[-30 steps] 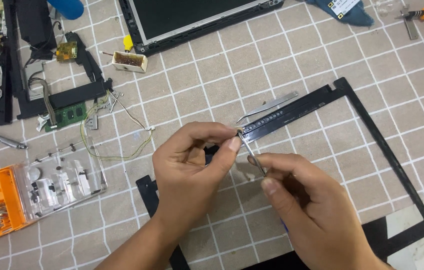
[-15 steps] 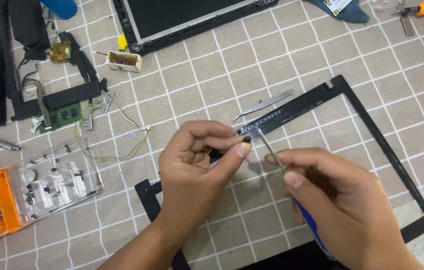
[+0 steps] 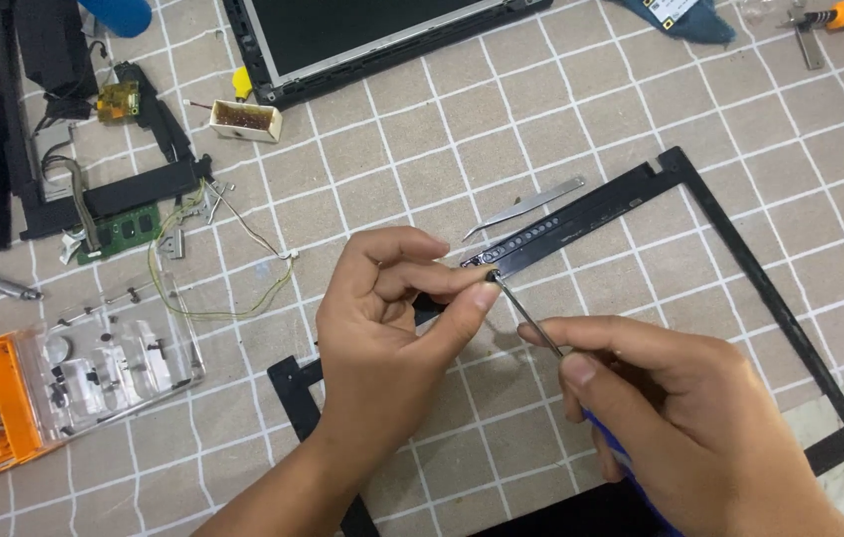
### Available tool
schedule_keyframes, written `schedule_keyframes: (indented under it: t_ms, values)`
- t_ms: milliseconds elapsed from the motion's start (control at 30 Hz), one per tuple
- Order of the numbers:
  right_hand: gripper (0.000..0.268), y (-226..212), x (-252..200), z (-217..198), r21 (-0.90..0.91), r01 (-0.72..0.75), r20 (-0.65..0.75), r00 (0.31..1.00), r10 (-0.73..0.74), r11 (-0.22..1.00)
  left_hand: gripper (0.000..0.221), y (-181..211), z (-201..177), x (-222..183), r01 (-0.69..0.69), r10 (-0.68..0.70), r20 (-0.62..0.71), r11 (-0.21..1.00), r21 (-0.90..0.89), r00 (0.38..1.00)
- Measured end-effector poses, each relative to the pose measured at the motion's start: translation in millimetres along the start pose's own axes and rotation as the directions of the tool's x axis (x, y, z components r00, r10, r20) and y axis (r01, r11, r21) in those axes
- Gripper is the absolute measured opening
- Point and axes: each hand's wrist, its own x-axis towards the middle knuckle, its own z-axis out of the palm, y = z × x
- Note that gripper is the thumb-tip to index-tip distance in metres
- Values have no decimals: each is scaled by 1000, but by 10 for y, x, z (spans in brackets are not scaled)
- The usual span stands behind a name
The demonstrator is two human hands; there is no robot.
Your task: Soldering small components and assembling a circuit board into a laptop screen bezel.
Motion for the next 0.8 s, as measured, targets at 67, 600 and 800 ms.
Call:
schedule_keyframes:
  t_ms: [67,600,800]
  values:
    - [36,26,4,25,31,33,8,999,-33,999,30,22,6,2,4,-4,-6,1000,10,1000]
    - [29,115,20,295,-82,569,-164,802,-574,818,25,19,-2,20,53,-54,-54,998,-31,997]
    - [29,87,48,280,-137,574,-161,791,-590,807,28,25,5,14,91,-94,-28,993,-80,995]
